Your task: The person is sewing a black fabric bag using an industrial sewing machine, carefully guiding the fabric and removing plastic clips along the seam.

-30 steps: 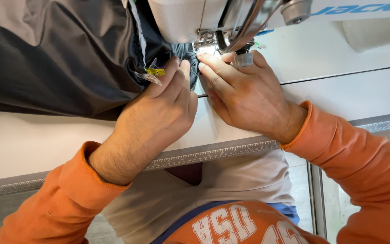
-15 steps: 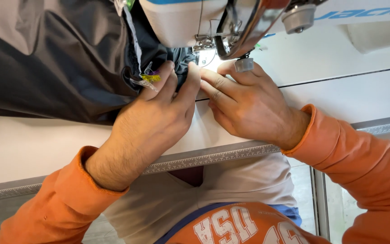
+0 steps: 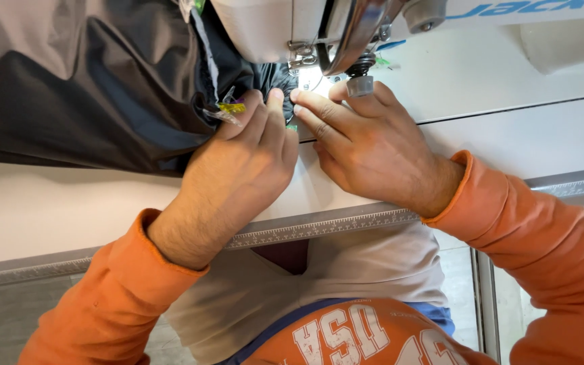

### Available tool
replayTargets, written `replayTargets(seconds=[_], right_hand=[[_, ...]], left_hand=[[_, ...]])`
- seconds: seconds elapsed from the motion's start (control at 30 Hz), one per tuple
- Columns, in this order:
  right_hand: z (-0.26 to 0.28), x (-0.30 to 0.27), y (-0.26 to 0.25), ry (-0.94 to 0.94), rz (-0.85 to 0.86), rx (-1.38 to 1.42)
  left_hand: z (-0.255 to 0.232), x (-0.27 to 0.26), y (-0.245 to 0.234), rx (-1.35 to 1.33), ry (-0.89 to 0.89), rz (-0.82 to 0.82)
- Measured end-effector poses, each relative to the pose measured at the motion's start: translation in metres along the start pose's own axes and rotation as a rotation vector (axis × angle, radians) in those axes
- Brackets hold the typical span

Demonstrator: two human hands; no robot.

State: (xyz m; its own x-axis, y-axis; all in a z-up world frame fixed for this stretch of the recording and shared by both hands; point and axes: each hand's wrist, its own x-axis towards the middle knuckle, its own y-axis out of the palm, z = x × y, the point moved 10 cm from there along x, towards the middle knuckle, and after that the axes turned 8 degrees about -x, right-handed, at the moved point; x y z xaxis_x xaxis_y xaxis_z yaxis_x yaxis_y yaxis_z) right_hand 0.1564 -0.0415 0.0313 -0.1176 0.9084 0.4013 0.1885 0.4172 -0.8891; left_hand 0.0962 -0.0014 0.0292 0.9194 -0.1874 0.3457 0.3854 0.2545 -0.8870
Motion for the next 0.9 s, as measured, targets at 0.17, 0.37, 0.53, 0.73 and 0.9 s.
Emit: replayTargets(seconds=[0.17, 0.37, 0.53, 0.73, 0.9], right_hand=[[-0.003, 0.001, 0.002, 0.02, 0.004, -0.057], [-0.015, -0.003, 0.007, 0.058, 0.044, 0.122], [-0.022, -0.006, 0.003, 0.075, -0.044, 0.263], [-0.027, -0.007, -0.003, 0.075, -0.129, 0.288], [-0.026, -0.008, -0.008, 0.07, -0.159, 0.309]], left_hand=[[-0.005, 0.005, 0.006, 0.031, -0.044, 0.011], [-0.011, 0.013, 0.006, 0.09, -0.084, 0.075], [-0.009, 0.015, -0.039, 0.166, -0.017, 0.188], [-0.004, 0.011, -0.086, 0.42, 0.36, 0.35], [-0.002, 0.006, -0.095, 0.353, 0.554, 0.369]])
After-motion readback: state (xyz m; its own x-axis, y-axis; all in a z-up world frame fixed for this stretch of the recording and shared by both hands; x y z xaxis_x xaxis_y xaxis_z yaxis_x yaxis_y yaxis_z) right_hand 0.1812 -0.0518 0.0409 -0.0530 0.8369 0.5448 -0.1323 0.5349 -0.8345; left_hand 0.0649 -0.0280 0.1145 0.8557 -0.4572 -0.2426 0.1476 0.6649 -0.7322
